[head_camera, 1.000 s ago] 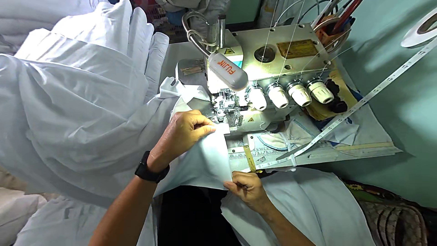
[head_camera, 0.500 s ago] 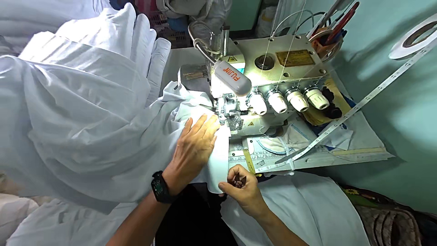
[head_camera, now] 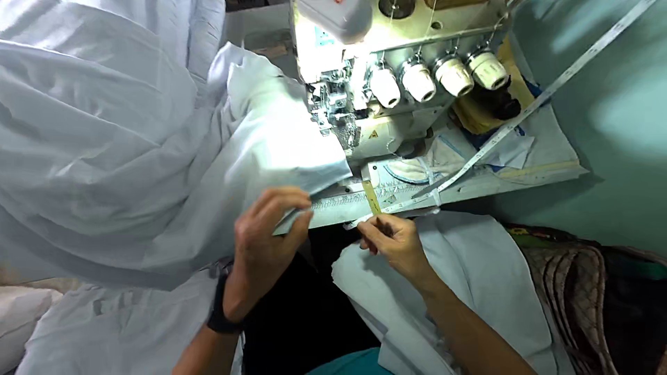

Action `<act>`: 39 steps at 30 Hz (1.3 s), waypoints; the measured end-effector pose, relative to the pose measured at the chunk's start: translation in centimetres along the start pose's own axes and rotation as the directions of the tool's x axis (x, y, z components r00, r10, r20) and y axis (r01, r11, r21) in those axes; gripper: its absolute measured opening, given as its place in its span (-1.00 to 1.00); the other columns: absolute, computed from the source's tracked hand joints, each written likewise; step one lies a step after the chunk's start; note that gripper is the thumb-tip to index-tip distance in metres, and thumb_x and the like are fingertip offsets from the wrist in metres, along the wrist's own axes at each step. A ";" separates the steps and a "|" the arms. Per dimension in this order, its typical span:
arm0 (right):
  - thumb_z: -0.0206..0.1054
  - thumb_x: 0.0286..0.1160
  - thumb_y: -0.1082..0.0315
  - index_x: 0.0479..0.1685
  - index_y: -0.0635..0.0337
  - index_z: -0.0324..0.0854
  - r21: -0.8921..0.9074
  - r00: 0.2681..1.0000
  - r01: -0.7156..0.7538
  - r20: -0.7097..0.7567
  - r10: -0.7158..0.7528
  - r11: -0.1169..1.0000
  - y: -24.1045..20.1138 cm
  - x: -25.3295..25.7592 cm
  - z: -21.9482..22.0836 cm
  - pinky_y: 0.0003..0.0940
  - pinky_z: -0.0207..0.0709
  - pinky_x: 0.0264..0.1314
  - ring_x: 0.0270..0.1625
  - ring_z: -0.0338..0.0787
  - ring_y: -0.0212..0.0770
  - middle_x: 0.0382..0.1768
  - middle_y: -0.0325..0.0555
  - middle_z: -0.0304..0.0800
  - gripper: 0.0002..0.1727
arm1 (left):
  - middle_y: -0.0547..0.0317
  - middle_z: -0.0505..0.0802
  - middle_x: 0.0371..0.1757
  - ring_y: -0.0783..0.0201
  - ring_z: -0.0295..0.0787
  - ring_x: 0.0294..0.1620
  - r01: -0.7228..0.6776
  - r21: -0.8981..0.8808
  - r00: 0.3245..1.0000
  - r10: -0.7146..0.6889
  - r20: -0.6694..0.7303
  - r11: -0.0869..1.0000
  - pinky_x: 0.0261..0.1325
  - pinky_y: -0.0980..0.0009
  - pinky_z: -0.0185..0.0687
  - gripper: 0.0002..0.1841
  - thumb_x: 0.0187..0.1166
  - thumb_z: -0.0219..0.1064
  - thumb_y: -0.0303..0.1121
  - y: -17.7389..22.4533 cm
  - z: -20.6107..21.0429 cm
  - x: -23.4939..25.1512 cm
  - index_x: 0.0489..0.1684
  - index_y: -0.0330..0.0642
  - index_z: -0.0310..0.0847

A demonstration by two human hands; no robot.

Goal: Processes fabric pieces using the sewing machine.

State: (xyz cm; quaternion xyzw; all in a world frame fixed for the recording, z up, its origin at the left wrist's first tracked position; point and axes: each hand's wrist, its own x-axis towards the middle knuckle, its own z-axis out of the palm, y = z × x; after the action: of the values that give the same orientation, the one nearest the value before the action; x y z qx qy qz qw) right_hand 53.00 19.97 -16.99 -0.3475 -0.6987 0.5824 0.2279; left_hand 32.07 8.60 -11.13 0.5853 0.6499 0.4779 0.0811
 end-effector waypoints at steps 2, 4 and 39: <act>0.30 0.66 0.20 -0.33 0.37 0.79 -0.357 0.990 -0.096 0.059 0.125 0.929 1.7 -0.9 -0.2 -0.26 0.62 -0.32 -0.49 0.74 -0.25 -0.53 -0.05 0.78 -0.62 | 0.01 0.89 -0.07 0.43 0.82 0.08 0.119 -0.094 0.993 -0.117 0.025 0.988 0.20 0.53 0.72 -0.84 0.56 0.35 -0.45 -0.8 2.1 -3.7 -0.22 -0.42 0.76; 0.33 0.62 0.10 -0.27 0.41 0.79 -0.464 0.991 -0.106 0.021 0.131 0.879 3.1 -1.3 1.3 0.00 0.59 -0.28 -0.45 0.75 -0.03 -0.51 0.08 0.77 -0.55 | -0.03 0.91 -0.11 0.44 0.84 0.02 0.204 -0.158 0.979 -0.199 0.048 0.966 0.18 0.57 0.70 -0.84 0.54 0.34 -0.49 -1.5 4.0 -5.7 -0.21 -0.46 0.78; 0.15 0.64 0.56 -0.42 0.23 0.60 0.597 0.823 -0.565 0.356 0.443 0.570 -1.2 -1.5 2.8 -0.73 0.39 -0.68 -0.72 0.52 -0.56 -0.57 -0.24 0.73 -0.76 | 0.28 0.79 -0.17 0.76 0.58 -0.33 0.566 -0.362 0.702 -0.203 0.683 0.740 -0.23 0.82 0.52 -0.75 0.32 0.32 -0.63 -3.9 3.5 -0.9 -0.06 -0.46 0.74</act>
State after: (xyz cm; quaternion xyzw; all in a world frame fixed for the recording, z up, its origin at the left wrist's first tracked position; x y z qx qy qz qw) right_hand 51.70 16.88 -16.31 -0.3745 -0.3232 0.8629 0.1031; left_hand 31.99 10.26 -16.12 0.4995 0.5358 0.4011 0.5500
